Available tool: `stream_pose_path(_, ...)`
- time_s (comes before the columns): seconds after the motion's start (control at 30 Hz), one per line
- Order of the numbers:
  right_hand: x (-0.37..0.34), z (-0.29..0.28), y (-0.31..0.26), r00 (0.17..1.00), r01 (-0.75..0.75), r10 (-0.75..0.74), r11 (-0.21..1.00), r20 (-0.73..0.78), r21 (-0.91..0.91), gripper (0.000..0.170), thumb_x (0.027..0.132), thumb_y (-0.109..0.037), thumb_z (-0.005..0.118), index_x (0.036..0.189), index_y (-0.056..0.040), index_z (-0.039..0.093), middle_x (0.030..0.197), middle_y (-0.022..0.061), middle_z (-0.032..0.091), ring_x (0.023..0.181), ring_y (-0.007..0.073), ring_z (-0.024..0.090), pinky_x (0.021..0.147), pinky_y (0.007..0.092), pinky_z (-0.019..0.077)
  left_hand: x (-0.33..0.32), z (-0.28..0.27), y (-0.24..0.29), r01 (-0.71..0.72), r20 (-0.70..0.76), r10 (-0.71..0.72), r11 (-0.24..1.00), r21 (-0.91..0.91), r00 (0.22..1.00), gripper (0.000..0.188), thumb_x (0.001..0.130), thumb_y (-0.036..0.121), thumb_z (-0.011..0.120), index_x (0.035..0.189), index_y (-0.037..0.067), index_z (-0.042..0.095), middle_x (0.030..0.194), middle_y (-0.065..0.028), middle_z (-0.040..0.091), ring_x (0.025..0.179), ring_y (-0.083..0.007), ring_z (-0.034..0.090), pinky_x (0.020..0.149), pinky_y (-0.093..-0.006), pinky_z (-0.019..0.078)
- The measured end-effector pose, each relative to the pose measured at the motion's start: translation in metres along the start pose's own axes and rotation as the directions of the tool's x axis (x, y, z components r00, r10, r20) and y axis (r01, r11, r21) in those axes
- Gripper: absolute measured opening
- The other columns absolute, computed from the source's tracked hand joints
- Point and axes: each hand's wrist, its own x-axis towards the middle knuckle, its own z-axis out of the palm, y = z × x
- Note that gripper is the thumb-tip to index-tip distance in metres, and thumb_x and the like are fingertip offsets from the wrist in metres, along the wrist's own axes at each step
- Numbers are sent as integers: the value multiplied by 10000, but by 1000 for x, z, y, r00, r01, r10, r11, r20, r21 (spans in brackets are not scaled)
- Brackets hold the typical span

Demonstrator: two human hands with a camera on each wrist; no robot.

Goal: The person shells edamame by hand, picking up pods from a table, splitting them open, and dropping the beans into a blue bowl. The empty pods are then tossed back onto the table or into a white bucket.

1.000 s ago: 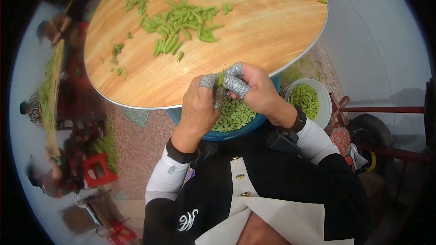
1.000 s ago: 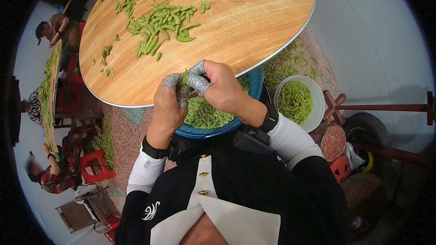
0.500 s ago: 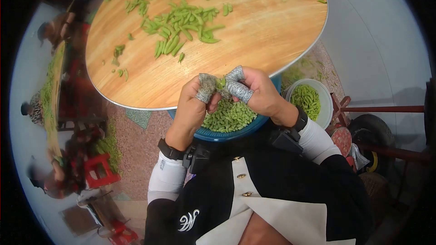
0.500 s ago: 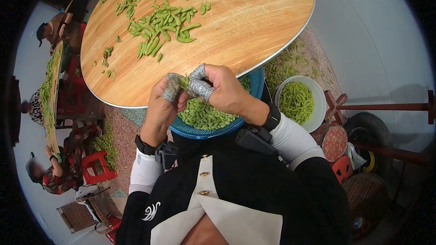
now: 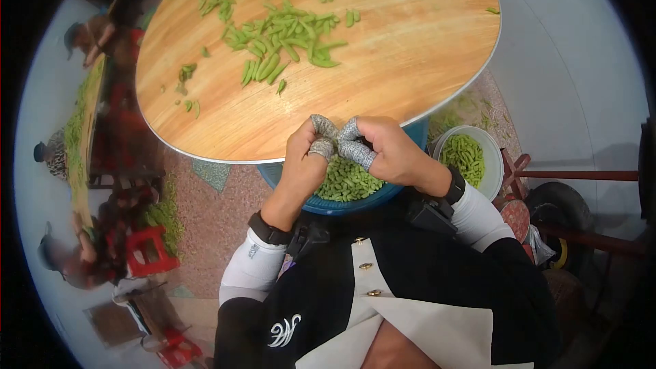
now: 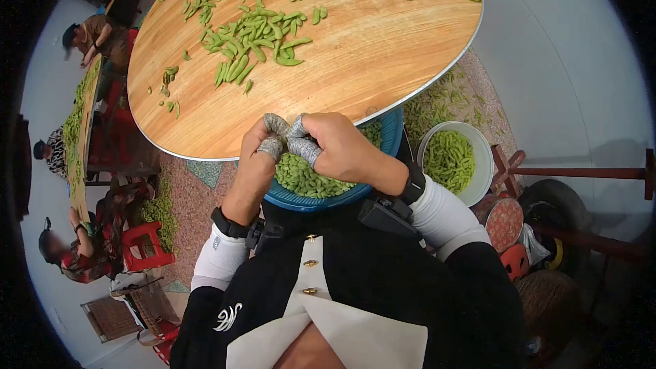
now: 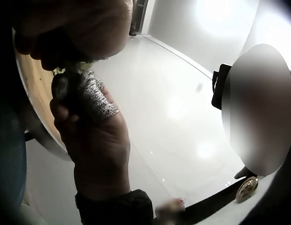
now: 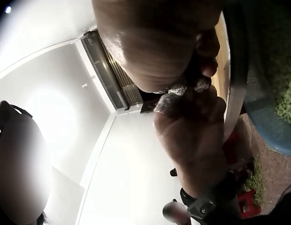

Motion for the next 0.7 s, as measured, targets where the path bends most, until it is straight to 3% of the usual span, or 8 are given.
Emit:
stream_pose_path(0.07,-3,-1,-1,1000,26,-26,1000,-1,6,67,718,-21,540,780,-11,516,640,82,504,593,109,446,556,238,378,-3,0,-10,22,0,-22,997,-77,1000,211,653,-97,388,811,-2,491,701,-15,500,642,-80,455,599,-197,387)
stream_pose_path(0.13,-10,-9,-1,1000,-19,18,995,14,98,60,662,-29,513,708,-10,481,628,147,504,550,264,480,521,310,383,-10,3,-7,-4,54,1,999,44,999,232,651,-86,398,837,2,505,708,-25,512,666,-79,466,617,-199,388)
stream_pose_path(0.23,-35,-53,7,997,3,20,959,77,-282,61,708,-78,539,743,-33,517,661,124,543,584,247,525,538,325,405,-20,2,13,-82,198,25,955,285,980,318,651,-65,437,937,31,540,768,-78,566,729,-126,532,658,-226,413)
stream_pose_path(0.3,-64,-86,19,975,-214,223,948,10,-235,106,700,-105,567,746,-19,525,713,150,573,653,293,557,574,358,424,-21,-3,26,-530,422,334,652,542,843,338,652,-68,482,964,43,549,826,-117,583,764,-202,568,669,-266,440)
stream_pose_path(0.33,-78,-100,21,962,-273,240,815,-131,-511,111,674,-80,567,726,5,518,717,191,562,645,338,543,575,382,418,-20,-7,33,-534,399,362,655,535,843,305,665,-52,528,951,49,561,858,-129,581,760,-246,570,653,-296,456)
stream_pose_path(0.4,-104,-124,42,835,-541,447,562,-321,-626,119,645,-55,561,715,27,510,712,230,535,644,369,524,577,395,409,-11,-30,34,-326,186,269,723,610,945,271,685,-21,549,948,44,566,843,-121,587,737,-228,577,634,-281,458)
stream_pose_path(0.5,-125,-137,60,801,-588,459,480,-384,-651,119,629,-44,544,705,37,501,707,252,513,648,377,511,569,390,401,35,-64,22,-167,-126,393,631,758,911,178,751,24,557,927,-4,571,716,-73,594,650,-100,556,577,-231,439)
stream_pose_path(0.7,-81,-93,22,905,-386,315,891,-287,-240,137,727,-103,577,787,20,562,696,123,584,634,185,553,587,286,426,92,-90,11,-35,-66,328,293,955,942,177,702,85,566,834,-32,551,765,-224,567,708,-371,538,627,-393,425)
